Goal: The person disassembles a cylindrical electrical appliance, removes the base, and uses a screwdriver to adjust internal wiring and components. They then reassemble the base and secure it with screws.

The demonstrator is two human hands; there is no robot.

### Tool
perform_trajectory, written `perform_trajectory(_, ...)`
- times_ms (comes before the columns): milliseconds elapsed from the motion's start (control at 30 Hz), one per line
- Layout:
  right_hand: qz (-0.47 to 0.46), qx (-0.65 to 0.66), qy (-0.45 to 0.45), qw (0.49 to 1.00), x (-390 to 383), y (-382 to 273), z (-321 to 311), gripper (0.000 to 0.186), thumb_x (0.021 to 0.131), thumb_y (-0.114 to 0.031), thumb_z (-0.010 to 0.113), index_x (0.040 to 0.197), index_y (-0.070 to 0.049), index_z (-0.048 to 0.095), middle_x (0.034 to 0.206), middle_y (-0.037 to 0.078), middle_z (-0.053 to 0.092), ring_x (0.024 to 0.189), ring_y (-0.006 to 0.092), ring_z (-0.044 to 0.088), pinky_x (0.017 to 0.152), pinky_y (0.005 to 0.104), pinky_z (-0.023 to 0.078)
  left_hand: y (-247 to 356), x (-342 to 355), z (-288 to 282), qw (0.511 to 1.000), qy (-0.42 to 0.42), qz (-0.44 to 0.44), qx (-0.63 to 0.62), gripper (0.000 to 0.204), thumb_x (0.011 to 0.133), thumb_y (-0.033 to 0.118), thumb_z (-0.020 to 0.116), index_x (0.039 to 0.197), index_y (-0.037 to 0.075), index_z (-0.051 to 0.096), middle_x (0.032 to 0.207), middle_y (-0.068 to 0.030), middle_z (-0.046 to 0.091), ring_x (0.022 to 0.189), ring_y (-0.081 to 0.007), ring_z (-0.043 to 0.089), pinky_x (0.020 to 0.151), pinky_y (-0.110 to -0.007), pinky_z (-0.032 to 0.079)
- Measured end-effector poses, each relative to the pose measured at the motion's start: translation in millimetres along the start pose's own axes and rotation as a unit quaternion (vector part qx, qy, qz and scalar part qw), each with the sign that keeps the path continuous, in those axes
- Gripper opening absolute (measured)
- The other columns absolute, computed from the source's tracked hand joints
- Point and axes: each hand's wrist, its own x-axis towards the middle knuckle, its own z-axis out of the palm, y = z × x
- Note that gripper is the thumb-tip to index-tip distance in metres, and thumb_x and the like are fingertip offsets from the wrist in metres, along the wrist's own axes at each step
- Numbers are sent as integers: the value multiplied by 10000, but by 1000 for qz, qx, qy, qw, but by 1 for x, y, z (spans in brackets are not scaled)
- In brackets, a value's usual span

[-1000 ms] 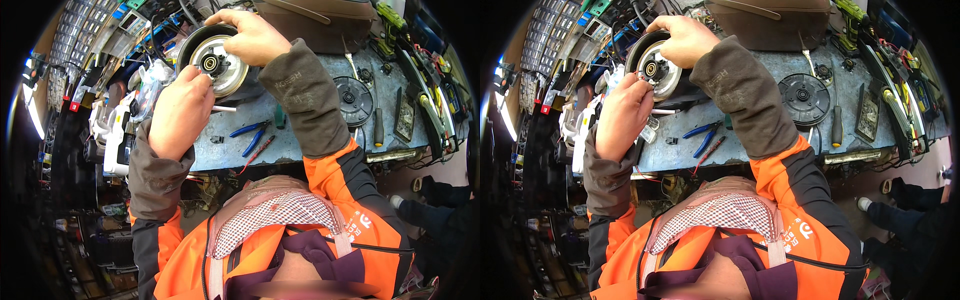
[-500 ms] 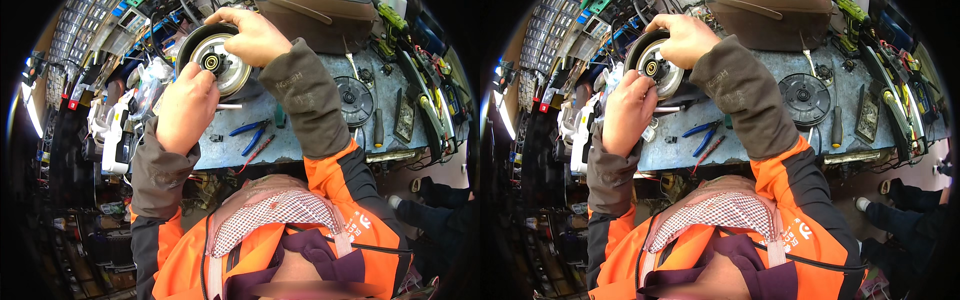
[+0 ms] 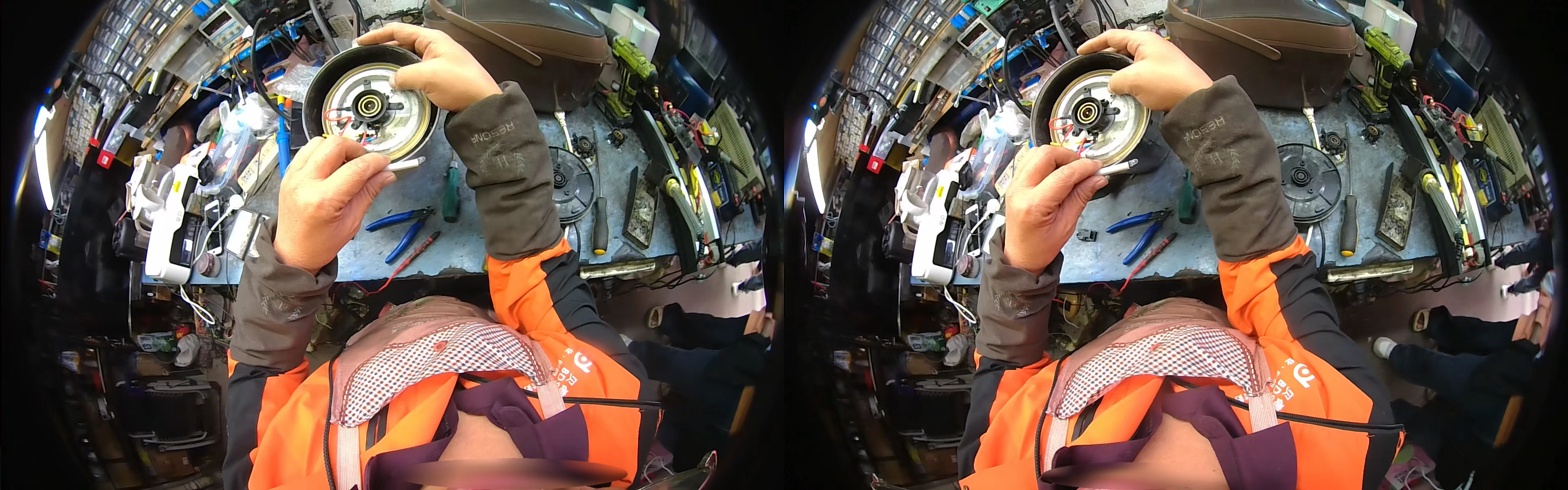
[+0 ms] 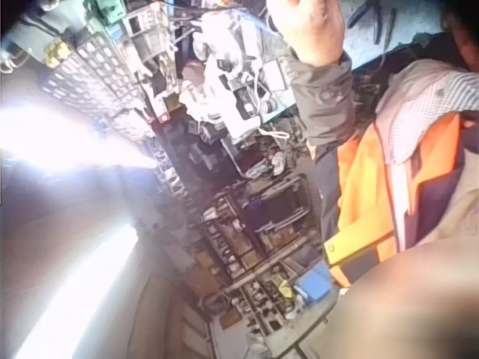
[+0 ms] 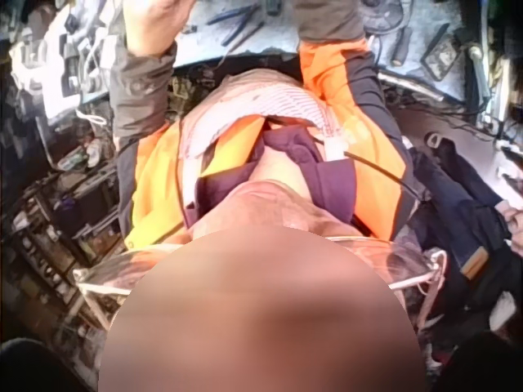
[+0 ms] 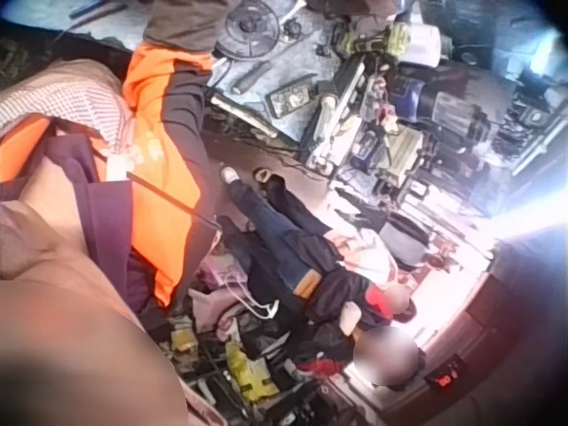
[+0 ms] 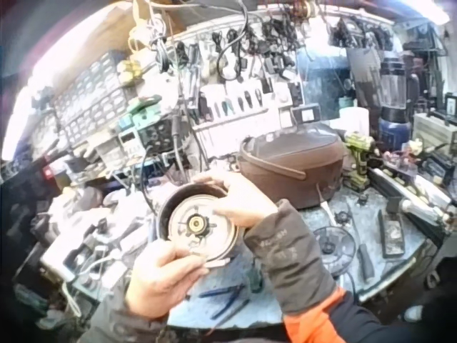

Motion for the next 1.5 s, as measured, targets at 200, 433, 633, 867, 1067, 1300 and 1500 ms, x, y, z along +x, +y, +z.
perform_trajectory(200, -24, 8, -19, 999, -5, -1, -2, 611, 826, 128, 646, 1425, 11, 675, 1280, 132, 761, 1173, 193, 734, 1043, 312, 597, 11, 4, 16, 997, 70, -23, 8, 225, 837, 89, 884, 1038, 83, 780, 934, -61, 666, 848, -287, 624, 756, -410, 501)
perform_trajectory(433, -14, 8, -57, 998, -14, -10, -4, 594, 848, 91, 634, 1435, 8, 655, 1311, 113, 734, 1229, 186, 697, 1098, 329, 559, 12, 9, 16, 998, 53, -45, 8, 175, 848, 82, 859, 1011, 93, 794, 916, -35, 674, 869, -275, 611, 811, -405, 453)
perform_trajectory(633, 0, 22, -97, 995, -17, -18, -4, 636, 845, 64, 654, 1480, 19, 625, 1380, 137, 711, 1301, 211, 673, 1166, 359, 526, 18, -2, 21, 998, 29, -60, -6, 127, 848, 128, 822, 961, 121, 764, 920, -16, 618, 927, -260, 612, 881, -424, 432)
perform_trajectory(867, -1, 45, -81, 996, -14, -14, -1, 590, 828, 96, 647, 1409, 4, 677, 1309, 116, 736, 1249, 205, 691, 1124, 353, 551, 14, 1, 17, 999, 5, -28, 22, 151, 846, 181, 811, 977, 128, 759, 931, 0, 612, 930, -240, 613, 918, -420, 442)
perform_trajectory(1067, -24, 20, -86, 996, -14, -9, -6, 594, 814, 64, 676, 1406, 14, 678, 1306, 133, 738, 1259, 223, 688, 1139, 372, 540, 13, 15, 13, 1000, -11, 18, 15, 181, 850, 205, 811, 993, 110, 753, 942, -17, 612, 939, -247, 619, 918, -435, 450)
perform_trajectory(1300, -106, -76, -96, 987, 1, 1, -9, 537, 769, 46, 690, 1305, 26, 726, 1254, 154, 778, 1233, 217, 705, 1114, 361, 532, 17, 24, 5, 997, -78, 26, 14, 238, 864, 43, 832, 1092, 52, 761, 953, -96, 662, 923, -345, 623, 910, -496, 463)
perform_trajectory(1500, -99, -43, -54, 993, 4, 6, -15, 563, 707, 96, 700, 1260, 8, 755, 1185, 139, 800, 1108, 215, 736, 987, 348, 587, 14, 41, 16, 994, -94, 50, 8, 123, 936, -6, 755, 1053, 19, 727, 936, -129, 621, 902, -350, 587, 857, -457, 473)
